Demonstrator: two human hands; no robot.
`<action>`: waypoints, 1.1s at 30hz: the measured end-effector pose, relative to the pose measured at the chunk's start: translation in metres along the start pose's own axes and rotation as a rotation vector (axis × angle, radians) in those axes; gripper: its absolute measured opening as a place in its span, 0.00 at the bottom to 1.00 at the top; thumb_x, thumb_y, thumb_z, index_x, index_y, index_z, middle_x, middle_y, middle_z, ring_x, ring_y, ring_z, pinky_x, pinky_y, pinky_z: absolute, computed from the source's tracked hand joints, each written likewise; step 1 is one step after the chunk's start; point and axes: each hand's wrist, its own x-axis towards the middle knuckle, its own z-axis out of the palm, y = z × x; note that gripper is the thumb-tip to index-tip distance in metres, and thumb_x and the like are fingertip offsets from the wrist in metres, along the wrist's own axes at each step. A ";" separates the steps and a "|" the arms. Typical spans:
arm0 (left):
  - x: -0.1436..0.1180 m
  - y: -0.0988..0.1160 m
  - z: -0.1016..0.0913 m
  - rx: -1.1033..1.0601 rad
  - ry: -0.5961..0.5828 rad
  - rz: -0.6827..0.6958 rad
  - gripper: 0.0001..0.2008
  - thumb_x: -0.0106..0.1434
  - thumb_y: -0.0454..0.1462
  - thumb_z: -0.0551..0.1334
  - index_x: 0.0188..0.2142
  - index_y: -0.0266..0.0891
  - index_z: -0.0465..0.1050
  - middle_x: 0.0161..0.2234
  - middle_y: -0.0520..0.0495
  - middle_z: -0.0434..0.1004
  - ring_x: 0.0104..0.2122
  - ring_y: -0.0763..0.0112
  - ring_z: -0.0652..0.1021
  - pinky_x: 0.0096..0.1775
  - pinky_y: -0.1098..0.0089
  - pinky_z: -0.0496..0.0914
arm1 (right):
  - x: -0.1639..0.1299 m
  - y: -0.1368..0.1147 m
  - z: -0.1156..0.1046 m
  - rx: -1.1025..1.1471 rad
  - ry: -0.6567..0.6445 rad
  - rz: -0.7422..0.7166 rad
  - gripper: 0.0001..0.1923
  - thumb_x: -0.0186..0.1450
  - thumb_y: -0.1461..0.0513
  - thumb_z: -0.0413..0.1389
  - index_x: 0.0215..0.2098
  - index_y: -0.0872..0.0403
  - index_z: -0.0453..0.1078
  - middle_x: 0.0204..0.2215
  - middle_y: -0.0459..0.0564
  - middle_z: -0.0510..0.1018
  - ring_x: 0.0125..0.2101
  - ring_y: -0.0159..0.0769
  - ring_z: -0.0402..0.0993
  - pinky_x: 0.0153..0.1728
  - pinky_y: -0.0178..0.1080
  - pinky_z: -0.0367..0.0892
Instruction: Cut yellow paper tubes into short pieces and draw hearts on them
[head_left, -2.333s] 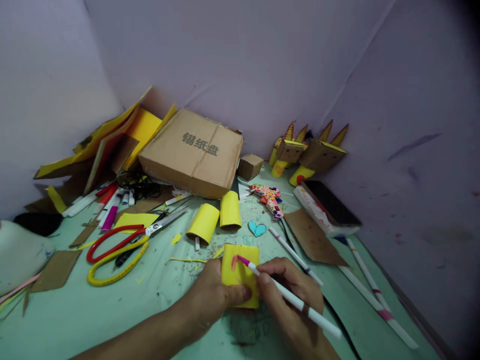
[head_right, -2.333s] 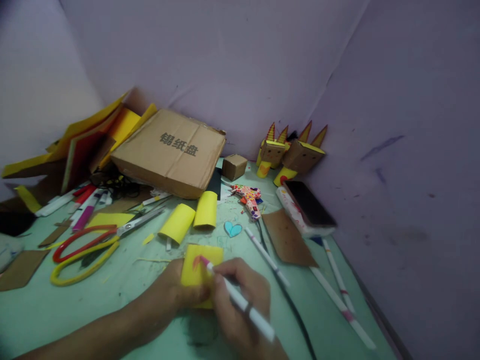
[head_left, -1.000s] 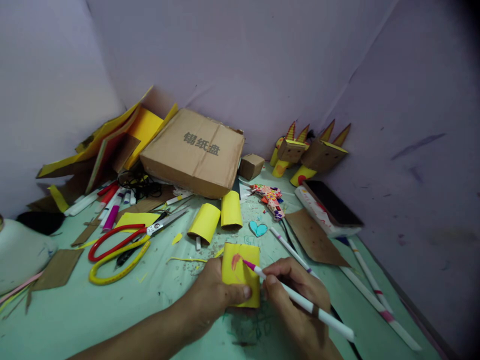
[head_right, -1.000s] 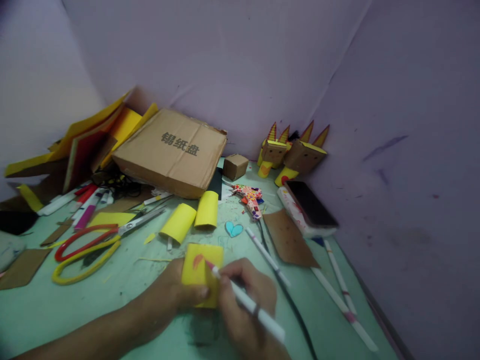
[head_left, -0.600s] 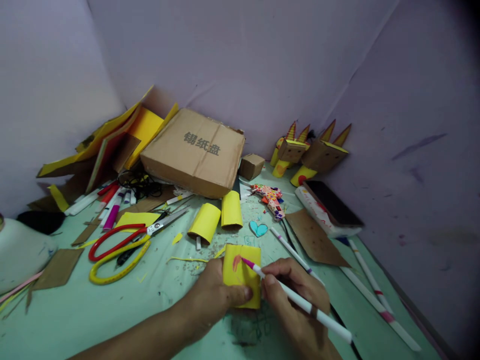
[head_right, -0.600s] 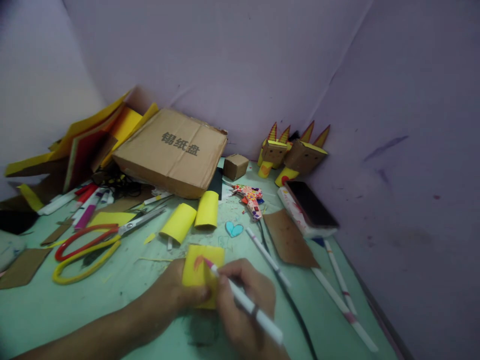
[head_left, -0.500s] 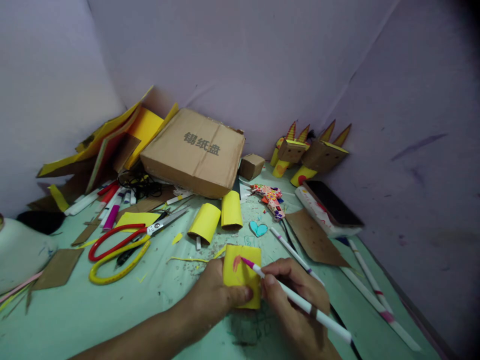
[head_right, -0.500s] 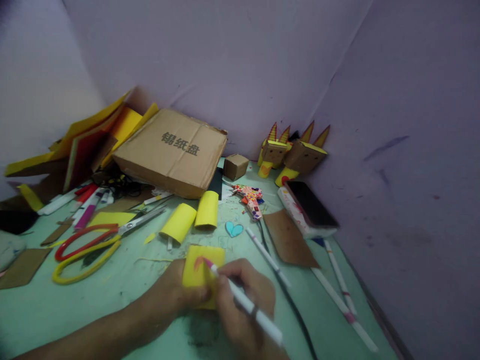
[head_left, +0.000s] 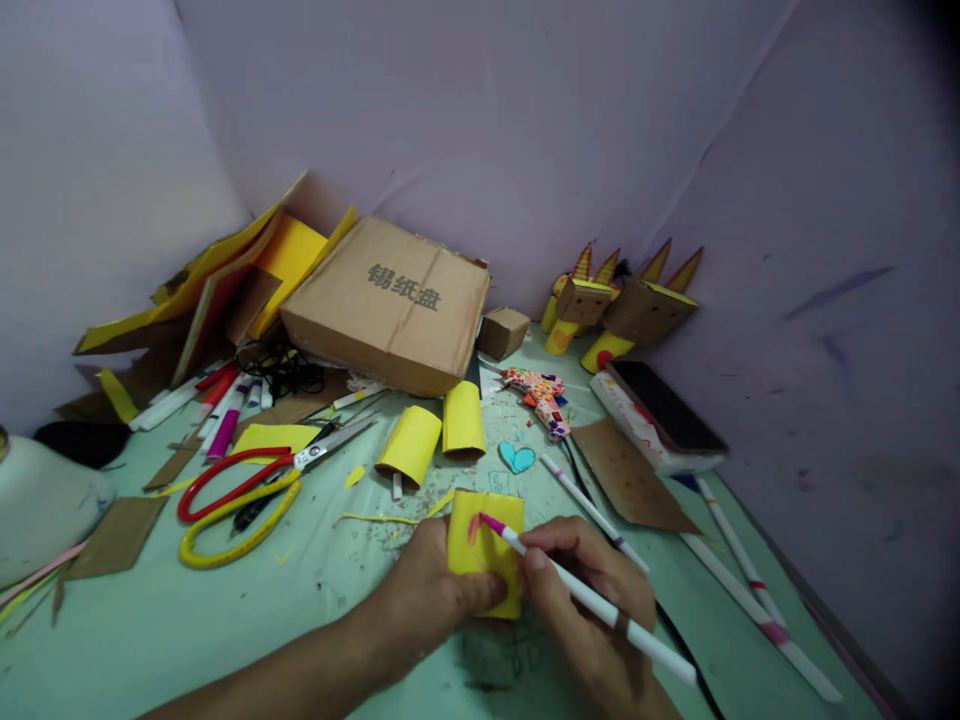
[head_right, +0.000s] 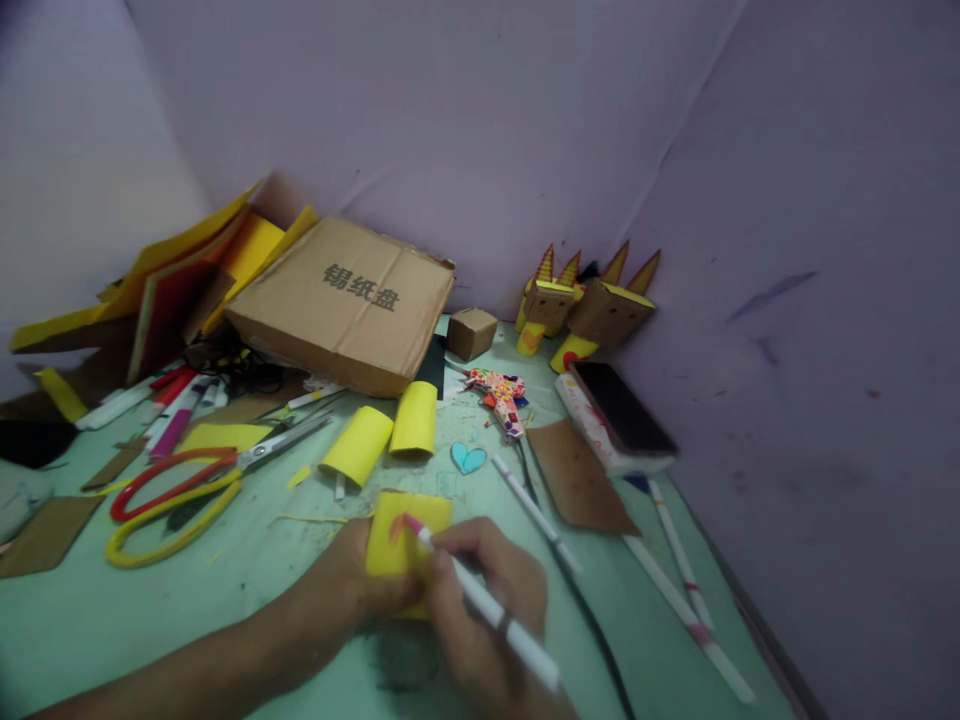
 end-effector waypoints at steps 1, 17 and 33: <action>0.000 0.000 0.000 -0.001 -0.013 0.005 0.17 0.44 0.37 0.70 0.36 0.34 0.74 0.32 0.46 0.79 0.32 0.63 0.76 0.34 0.67 0.70 | 0.000 0.000 0.000 0.003 0.000 0.004 0.11 0.57 0.57 0.53 0.21 0.52 0.70 0.10 0.41 0.68 0.11 0.28 0.63 0.12 0.30 0.55; -0.001 0.002 0.001 0.027 -0.009 0.019 0.17 0.44 0.38 0.71 0.34 0.34 0.74 0.30 0.47 0.77 0.30 0.66 0.75 0.33 0.69 0.69 | -0.002 0.001 0.002 0.009 -0.029 -0.053 0.10 0.58 0.59 0.53 0.22 0.52 0.70 0.11 0.40 0.68 0.11 0.28 0.63 0.12 0.30 0.55; 0.000 0.000 0.003 0.015 0.018 0.010 0.20 0.42 0.41 0.73 0.34 0.34 0.74 0.30 0.46 0.77 0.31 0.64 0.75 0.32 0.69 0.69 | -0.002 0.002 0.000 0.038 -0.083 -0.075 0.08 0.58 0.59 0.53 0.23 0.52 0.70 0.12 0.39 0.70 0.12 0.27 0.64 0.13 0.29 0.57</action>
